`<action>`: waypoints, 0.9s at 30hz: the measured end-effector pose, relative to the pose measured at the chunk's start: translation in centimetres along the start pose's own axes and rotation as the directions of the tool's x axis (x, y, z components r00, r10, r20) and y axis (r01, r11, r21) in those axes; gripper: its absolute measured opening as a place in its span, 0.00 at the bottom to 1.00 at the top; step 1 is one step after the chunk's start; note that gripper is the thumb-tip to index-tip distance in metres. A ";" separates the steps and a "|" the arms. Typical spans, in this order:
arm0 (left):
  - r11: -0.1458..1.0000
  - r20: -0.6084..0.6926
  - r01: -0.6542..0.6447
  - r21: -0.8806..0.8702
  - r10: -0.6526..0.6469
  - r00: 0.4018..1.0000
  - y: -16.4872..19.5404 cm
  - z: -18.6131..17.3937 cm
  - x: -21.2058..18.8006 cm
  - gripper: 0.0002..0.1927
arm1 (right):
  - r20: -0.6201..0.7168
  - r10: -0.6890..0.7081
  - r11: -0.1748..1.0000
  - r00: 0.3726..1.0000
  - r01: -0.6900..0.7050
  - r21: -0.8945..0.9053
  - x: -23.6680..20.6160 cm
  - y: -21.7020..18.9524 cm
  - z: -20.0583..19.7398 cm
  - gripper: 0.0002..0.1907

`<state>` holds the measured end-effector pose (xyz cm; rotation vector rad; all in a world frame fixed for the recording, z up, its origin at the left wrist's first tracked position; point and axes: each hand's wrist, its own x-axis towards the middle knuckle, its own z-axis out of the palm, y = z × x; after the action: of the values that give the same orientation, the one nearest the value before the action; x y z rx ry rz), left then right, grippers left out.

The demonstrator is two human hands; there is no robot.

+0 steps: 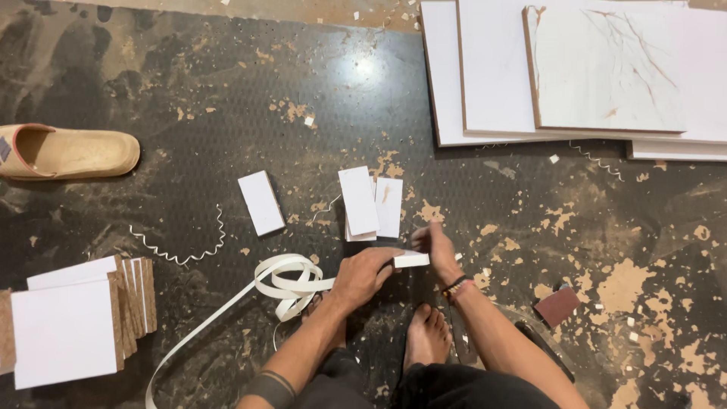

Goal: The person stands at a workbench trimming white edge banding strips on small wood panels. They hold a panel in one hand, run a hand edge-trimming tool along the strip edge to cut off excess banding, then place the finished panel on a stack and pick up the next panel, repeating the cycle.

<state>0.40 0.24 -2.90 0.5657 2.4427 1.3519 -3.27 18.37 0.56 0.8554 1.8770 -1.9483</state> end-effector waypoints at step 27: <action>0.999 0.008 0.014 0.030 -0.014 1.000 -0.4 0.6 -0.3 0.19 | 0.300 -0.652 -0.046 0.696 0.359 -0.932 -5.9 2.3 -2.8 0.13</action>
<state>0.83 0.36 -3.54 0.5591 2.4596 1.3071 3.23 19.80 2.37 -0.1747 3.2102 -0.2493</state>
